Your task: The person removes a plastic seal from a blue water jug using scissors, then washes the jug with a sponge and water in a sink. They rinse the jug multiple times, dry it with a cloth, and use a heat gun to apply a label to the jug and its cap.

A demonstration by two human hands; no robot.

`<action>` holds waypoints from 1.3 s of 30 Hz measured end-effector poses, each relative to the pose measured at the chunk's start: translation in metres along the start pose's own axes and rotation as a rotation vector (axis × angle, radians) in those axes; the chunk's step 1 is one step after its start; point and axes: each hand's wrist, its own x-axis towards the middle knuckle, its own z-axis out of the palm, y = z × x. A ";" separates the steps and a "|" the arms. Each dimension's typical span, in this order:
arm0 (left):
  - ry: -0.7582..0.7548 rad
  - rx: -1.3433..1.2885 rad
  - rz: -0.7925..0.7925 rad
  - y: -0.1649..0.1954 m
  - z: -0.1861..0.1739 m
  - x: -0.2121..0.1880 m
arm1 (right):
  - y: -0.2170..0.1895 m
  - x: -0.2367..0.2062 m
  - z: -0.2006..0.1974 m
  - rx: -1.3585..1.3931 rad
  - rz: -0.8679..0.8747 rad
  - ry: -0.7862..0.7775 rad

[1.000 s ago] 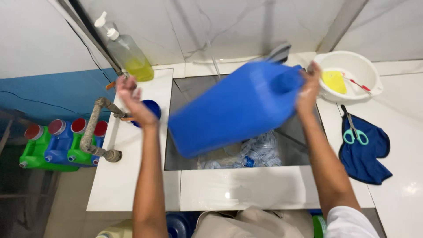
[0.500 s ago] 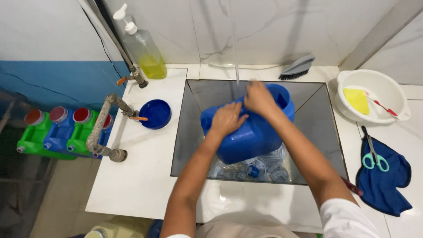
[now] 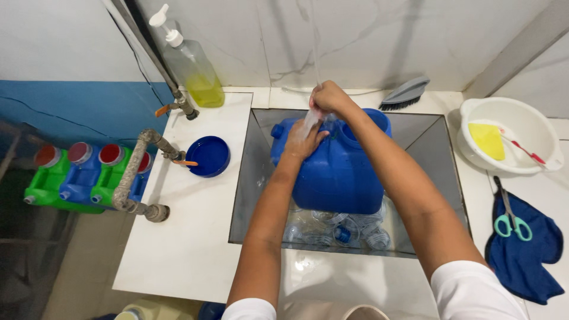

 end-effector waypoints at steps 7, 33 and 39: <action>-0.247 -0.048 0.104 0.022 -0.010 -0.020 | 0.011 0.006 -0.002 0.179 -0.092 0.000; 0.050 -1.317 -1.333 -0.032 -0.048 -0.205 | -0.079 -0.031 -0.046 -0.860 -1.200 0.541; 0.262 -1.681 -1.159 -0.006 -0.087 -0.247 | -0.136 0.009 -0.064 -0.829 -0.927 0.482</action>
